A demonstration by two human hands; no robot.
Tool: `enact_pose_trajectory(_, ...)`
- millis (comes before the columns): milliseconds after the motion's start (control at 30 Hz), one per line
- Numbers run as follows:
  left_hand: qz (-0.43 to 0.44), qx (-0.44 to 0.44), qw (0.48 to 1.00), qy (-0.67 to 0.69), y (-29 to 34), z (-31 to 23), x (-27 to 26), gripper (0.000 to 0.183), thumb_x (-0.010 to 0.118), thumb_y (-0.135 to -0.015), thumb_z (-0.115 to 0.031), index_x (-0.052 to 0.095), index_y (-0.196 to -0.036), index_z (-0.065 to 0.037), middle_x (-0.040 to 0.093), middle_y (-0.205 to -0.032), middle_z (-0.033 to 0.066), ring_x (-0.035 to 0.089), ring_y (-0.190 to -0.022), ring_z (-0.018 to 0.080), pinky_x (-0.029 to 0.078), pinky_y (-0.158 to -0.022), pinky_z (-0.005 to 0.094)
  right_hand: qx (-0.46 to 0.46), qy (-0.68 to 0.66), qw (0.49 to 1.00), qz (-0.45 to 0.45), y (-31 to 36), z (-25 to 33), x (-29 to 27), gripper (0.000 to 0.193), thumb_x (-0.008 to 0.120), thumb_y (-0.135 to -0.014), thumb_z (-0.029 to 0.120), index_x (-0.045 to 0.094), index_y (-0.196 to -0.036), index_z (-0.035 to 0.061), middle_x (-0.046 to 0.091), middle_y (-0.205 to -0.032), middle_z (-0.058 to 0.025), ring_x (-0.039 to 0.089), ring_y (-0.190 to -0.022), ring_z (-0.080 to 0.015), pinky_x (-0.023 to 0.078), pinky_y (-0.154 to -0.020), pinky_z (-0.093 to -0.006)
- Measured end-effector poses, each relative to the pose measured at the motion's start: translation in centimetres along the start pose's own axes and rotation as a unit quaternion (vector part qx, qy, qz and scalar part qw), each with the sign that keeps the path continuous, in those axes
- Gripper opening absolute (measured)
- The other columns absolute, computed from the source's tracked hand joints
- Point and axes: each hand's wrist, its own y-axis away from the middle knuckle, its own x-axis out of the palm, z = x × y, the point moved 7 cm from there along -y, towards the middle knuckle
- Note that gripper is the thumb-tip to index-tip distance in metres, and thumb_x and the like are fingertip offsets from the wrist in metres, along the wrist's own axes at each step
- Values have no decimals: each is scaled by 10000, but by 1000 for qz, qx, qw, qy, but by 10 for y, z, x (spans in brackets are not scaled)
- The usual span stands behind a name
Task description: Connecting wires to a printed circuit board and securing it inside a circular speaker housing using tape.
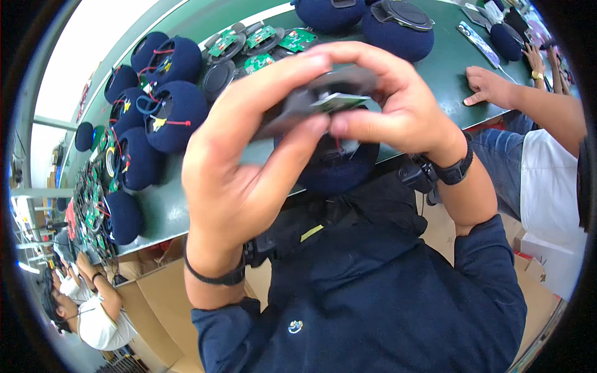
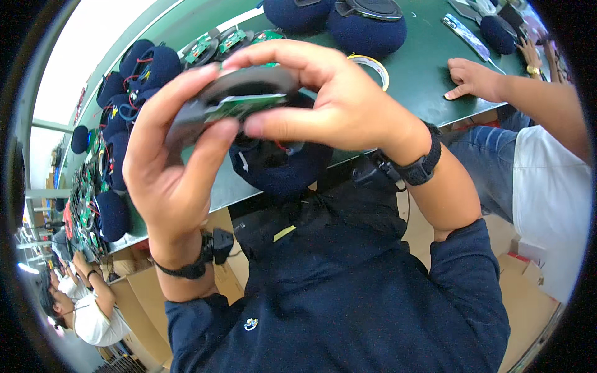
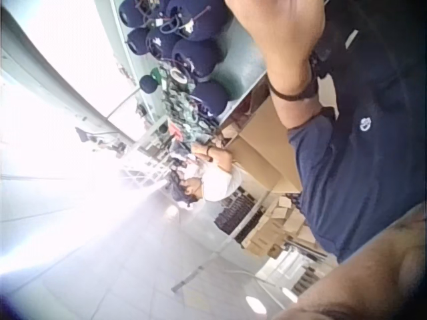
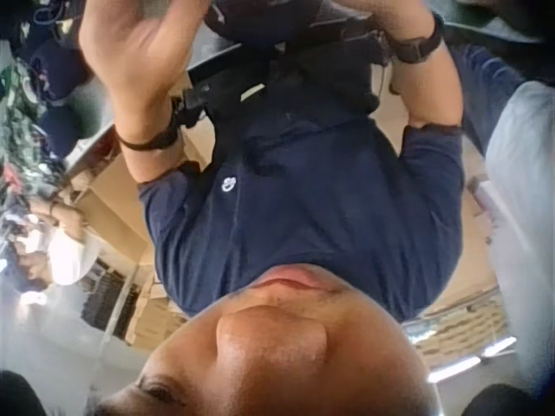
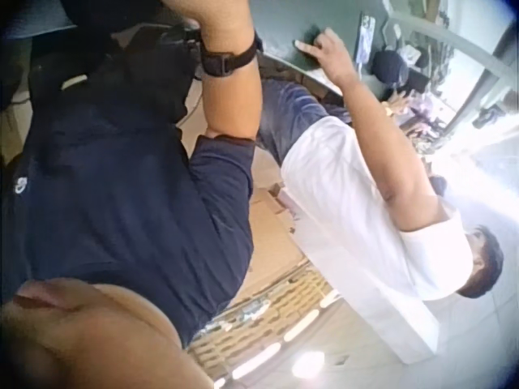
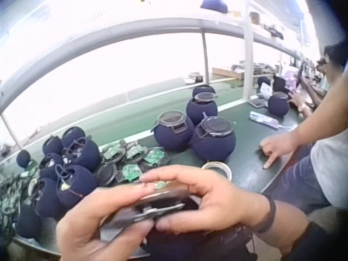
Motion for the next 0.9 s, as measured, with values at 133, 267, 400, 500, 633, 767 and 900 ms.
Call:
enact_pose_trajectory(133, -106, -92, 988, 63, -5, 8, -6, 594, 733, -889, 15, 522, -1443, 48, 667, -1313, 173, 649, -1150, 211, 495, -1031, 330, -23, 72, 997, -26, 10, 1, -10, 424, 772, -934, 50, 659, -1340, 3, 728, -1174, -56, 675, -1002, -112, 550, -891, -270)
enact_pose_trajectory(267, -179, -242, 952, 57, 64, 52, -17, 284, 734, -873, -38, 696, -1154, -24, 693, -1147, 83, 658, -1041, 185, 520, -889, 313, 1, 31, 992, -118, 30, -7, -17, 444, 747, -943, 20, 625, -1367, -26, 711, -1214, -81, 667, -1090, -140, 533, -958, -305)
enact_pose_trajectory(400, 5, -176, 984, -43, 56, 35, 6, 327, 705, -834, -11, 741, -1158, -32, 672, -1144, 123, 636, -1065, 220, 503, -861, 311, -95, 95, 977, -163, 44, -9, -20, 508, 773, -935, 29, 584, -1403, -24, 650, -1343, -122, 671, -1119, -177, 532, -992, -325)
enact_pose_trajectory(500, 20, -187, 981, -48, 48, 38, 3, 287, 717, -838, -19, 740, -1124, -29, 666, -1136, 114, 637, -1036, 215, 506, -859, 311, -96, 27, 975, -200, 45, -13, -21, 548, 774, -948, 62, 545, -1438, -24, 654, -1339, -126, 668, -1119, -176, 536, -988, -320)
enact_pose_trajectory(633, 67, -155, 986, -17, 32, 48, 5, 172, 715, -887, -28, 720, -1057, -5, 667, -1066, 85, 637, -980, 191, 506, -826, 302, -112, 62, 974, -185, 44, -15, -19, 560, 757, -969, 90, 518, -1465, -17, 644, -1364, -139, 666, -1113, -172, 542, -969, -316)
enact_pose_trajectory(767, 8, -243, 965, 96, 22, 70, 11, 135, 668, -995, -88, 690, -1097, -2, 682, -982, 27, 616, -880, 100, 483, -747, 242, -135, 42, 979, -150, 42, -16, -12, 519, 732, -991, 122, 536, -1454, -4, 618, -1396, -179, 649, -1172, -221, 514, -1020, -355)
enact_pose_trajectory(900, -36, -310, 931, 188, 22, 106, 27, 169, 660, -1027, -139, 685, -1105, 9, 685, -920, -4, 607, -834, 52, 483, -734, 212, -172, 170, 967, -80, 33, -2, -3, 455, 684, -980, 70, 577, -1419, 19, 571, -1421, -241, 564, -1314, -356, 427, -1126, -437)
